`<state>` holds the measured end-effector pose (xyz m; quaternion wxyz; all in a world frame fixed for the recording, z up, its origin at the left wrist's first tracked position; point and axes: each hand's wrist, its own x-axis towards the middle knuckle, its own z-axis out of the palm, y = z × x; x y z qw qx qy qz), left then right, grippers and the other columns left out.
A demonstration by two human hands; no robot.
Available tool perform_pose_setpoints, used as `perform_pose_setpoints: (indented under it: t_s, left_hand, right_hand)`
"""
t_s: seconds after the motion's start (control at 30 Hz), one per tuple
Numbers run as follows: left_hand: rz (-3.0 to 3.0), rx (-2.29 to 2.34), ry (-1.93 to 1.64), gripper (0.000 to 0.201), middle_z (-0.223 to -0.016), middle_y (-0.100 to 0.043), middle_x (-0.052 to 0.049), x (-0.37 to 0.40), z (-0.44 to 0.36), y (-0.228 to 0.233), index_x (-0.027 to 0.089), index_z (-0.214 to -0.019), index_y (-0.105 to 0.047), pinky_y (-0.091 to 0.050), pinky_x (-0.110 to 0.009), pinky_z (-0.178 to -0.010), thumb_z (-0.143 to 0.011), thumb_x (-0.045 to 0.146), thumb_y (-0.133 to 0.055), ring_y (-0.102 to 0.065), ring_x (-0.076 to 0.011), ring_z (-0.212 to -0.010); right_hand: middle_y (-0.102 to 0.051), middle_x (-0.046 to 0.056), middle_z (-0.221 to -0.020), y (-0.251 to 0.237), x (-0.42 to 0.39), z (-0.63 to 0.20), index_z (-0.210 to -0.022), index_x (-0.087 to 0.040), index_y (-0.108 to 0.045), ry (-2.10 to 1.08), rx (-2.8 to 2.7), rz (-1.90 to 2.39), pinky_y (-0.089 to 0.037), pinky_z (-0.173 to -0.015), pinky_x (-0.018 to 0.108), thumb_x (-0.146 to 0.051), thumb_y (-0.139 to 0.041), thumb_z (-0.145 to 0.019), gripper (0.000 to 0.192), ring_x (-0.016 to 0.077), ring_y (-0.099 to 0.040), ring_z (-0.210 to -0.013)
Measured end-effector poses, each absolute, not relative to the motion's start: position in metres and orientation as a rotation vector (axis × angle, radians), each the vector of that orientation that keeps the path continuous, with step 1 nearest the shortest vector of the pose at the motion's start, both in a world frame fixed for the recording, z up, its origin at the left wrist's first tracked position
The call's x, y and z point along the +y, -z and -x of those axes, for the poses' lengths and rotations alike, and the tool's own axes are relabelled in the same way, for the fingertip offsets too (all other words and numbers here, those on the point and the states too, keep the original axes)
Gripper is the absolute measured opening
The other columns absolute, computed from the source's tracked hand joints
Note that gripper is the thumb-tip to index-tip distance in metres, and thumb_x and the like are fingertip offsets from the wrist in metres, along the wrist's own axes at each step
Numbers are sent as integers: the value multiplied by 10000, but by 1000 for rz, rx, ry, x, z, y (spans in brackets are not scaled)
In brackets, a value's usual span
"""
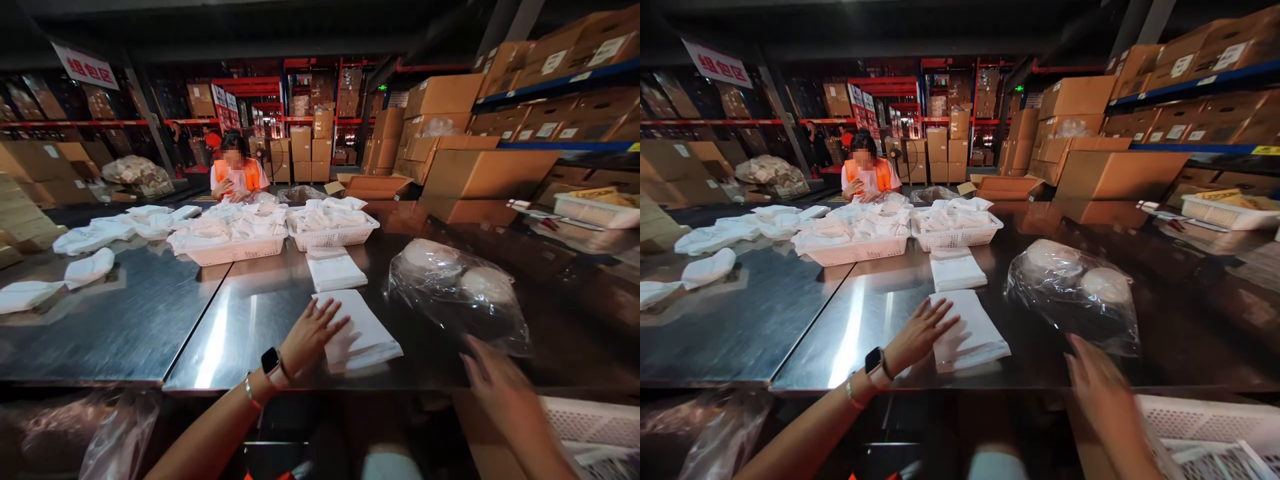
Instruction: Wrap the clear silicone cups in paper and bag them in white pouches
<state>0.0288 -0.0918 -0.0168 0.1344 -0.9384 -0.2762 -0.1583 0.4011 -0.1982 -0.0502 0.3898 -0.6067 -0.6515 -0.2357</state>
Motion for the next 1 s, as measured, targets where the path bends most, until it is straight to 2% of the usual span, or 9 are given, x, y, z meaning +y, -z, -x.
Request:
perform_pose_setpoints:
  t_s: [0.1,0.2,0.37,0.47,0.63,0.7,0.77,0.87,1.0]
  left_hand:
    - [2869,-378,425,401,-1413,-505,-79,-72,-40,29,203,-1376,-481,-320,-419,-1142,-982,151,-428,-436,-218,-1331]
    - [2941,-366,556,356,-1371,-547,-88,-69,-41,43,147,-1340,-511,-350,-361,-1134,-994,195,-443,-478,-194,-1297]
    - [3068,-467,665,353,-1349,-567,-84,-76,-27,50,171,-1339,-518,-317,-384,-1162,-1001,190,-421,-472,-168,-1302]
    - [3232,-481,680,359,-1344,-570,-99,-87,-15,46,161,-1325,-534,-296,-372,-1167,-989,194,-411,-473,-177,-1303]
    - [3507,-701,986,399,-1226,-644,-108,-122,0,40,165,-1225,-609,-374,-335,-1091,-941,410,-474,-583,-214,-1165]
    - [3479,-1083,1225,431,-994,-705,-85,-136,1,43,166,-1043,-679,-481,-302,-904,-978,456,-367,-648,-201,-930]
    - [3317,-1509,1480,540,-763,-659,-58,-144,-3,49,153,-831,-671,-472,-269,-690,-985,522,-307,-585,-175,-703]
    - [3051,-1853,1781,600,-663,-565,-31,-149,-14,59,151,-708,-581,-392,-257,-591,-970,599,-280,-471,-152,-616]
    - [2773,-2068,1877,580,-614,-499,-8,-150,-25,65,172,-698,-520,-332,-264,-561,-961,625,-274,-418,-145,-577]
  right_hand:
    - [-601,103,-1297,49,-145,-372,-1374,-200,-505,770,-2164,1238,-470,-1013,404,-242,-407,-989,399,235,-509,-1264]
    - [-568,92,-1342,40,-102,-341,-1394,-170,-469,866,-2442,834,-474,-1030,380,-68,-365,-948,469,196,-436,-1327]
    - [-619,87,-1273,30,-94,-314,-1191,-125,-628,816,-2593,423,-458,-1056,357,-97,-450,-957,296,191,-479,-1289]
    - [-637,84,-1245,30,-111,-312,-1166,-121,-643,669,-2638,353,-408,-1100,383,-95,-437,-953,298,193,-483,-1286]
    - [-678,86,-1166,45,-152,-307,-1304,-198,-574,10,-2571,618,-420,-1074,419,-225,-375,-980,381,190,-565,-1201]
    - [-701,75,-1109,53,-168,-299,-1181,-245,-665,-201,-2310,845,-468,-1008,430,-350,-351,-997,379,217,-628,-1101]
    - [-729,85,-952,60,-179,-287,-916,-228,-740,-340,-1979,1114,-548,-834,379,-480,-347,-980,471,234,-681,-907]
    - [-647,63,-619,61,-185,-268,-609,-193,-641,-456,-1560,1460,-500,-527,280,-653,-388,-899,600,204,-611,-585]
    - [-624,55,-595,55,-177,-255,-667,-186,-640,-428,-1392,1575,-454,-512,267,-731,-349,-860,647,206,-592,-576]
